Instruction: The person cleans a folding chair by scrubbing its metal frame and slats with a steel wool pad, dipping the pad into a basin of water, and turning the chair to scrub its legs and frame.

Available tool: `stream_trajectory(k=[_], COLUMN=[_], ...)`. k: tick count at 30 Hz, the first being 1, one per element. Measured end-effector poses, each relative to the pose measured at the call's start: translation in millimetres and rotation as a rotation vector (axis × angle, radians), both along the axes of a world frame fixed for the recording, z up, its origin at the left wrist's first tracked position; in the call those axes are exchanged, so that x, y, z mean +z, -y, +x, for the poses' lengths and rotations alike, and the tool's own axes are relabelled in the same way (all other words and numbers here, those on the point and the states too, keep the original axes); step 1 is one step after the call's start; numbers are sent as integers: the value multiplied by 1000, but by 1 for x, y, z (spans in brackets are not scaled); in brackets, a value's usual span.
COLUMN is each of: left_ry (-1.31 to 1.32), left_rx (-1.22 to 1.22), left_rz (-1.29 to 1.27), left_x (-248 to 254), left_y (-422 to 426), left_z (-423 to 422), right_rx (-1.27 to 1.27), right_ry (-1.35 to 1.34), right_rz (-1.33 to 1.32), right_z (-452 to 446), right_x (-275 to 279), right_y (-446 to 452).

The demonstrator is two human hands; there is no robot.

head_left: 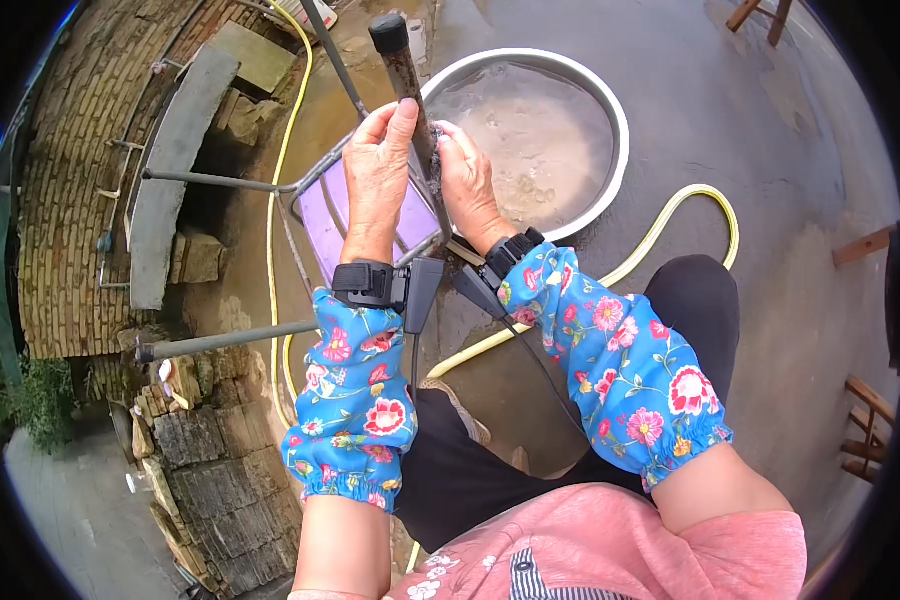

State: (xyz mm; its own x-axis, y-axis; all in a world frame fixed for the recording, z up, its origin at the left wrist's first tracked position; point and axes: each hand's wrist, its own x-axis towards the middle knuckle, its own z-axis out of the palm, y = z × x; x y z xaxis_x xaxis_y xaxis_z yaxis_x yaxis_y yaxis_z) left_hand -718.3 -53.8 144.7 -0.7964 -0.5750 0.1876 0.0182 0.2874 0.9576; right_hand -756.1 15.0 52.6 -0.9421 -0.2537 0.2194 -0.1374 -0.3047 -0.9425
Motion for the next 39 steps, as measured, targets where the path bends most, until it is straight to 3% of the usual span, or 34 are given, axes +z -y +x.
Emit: stream_trajectory(k=[4, 5, 7, 8, 11, 14, 17, 19, 21, 23, 24, 26, 27, 29, 31, 33, 35, 36, 37, 38, 39], left_ry=[-80, -49, 7, -10, -40, 30, 69, 114, 135, 130, 125, 134, 131, 134, 167, 244, 280, 309, 293, 283, 270], left_rx=[49, 70, 104, 79, 60, 45, -119, -159, -199, -195, -202, -202, -196, -193, -198, -230, -197, -181, -235, -277, -276], left_rz=[-3, -66, -121, -96, -136, -130, 153, 110, 108, 126, 144, 136, 116, 85, 66, -7, -20, -28, 140, 309, 354], left_x=[5, 3, 8, 7, 6, 10, 2, -1, -5, -1, -1, -4, -4, -8, -16, -35, -43, -46, -55, -63, -68], left_y=[13, 21, 20, 23, 17, 7, 4, 18, 22, 17, 16, 15, 14, 15, 21, 33, 33, 31, 29, 27, 26], left_z=[-1, 0, 7, 8, 4, -3, -1, -3, -9, -9, -9, -7, -7, -5, -2, -2, -1, 0, 0, 0, -2], right_rx=[125, 164, 93, -8, -139, -134, 21, 307, 402, 426, 173, -301, -305, -47, 392, 544, 505, 383, 322, 9, -72], right_ry=[-24, 159, 133, -2, -112, -77, 7, -352, -387, -63, -143, -73, -63, 163, 740, 733, 595, 486, 275, -31, -87], right_rz=[304, 199, 4, -97, -157, -12, 91, 385, 600, 799, 922, 1104, 1101, 1139, 263, -355, -608, -515, -277, -100, -103], right_z=[19, 19, 12, 6, 1, 8, 1, -21, -57, -96, -117, -121, -122, -119, -110, -96, -68, -50, -30, -10, -5], right_x=[-68, -52, 5, 33, 51, -6, -54, -96, -135, -157, -202, -234, -252, -279, -247, -160, -55, -23, 4, 15, 10], right_y=[20, 19, 15, 13, 11, 18, 4, -4, -20, -47, -53, -73, -70, -61, -45, -33, -24, -17, -18, -10, -3])
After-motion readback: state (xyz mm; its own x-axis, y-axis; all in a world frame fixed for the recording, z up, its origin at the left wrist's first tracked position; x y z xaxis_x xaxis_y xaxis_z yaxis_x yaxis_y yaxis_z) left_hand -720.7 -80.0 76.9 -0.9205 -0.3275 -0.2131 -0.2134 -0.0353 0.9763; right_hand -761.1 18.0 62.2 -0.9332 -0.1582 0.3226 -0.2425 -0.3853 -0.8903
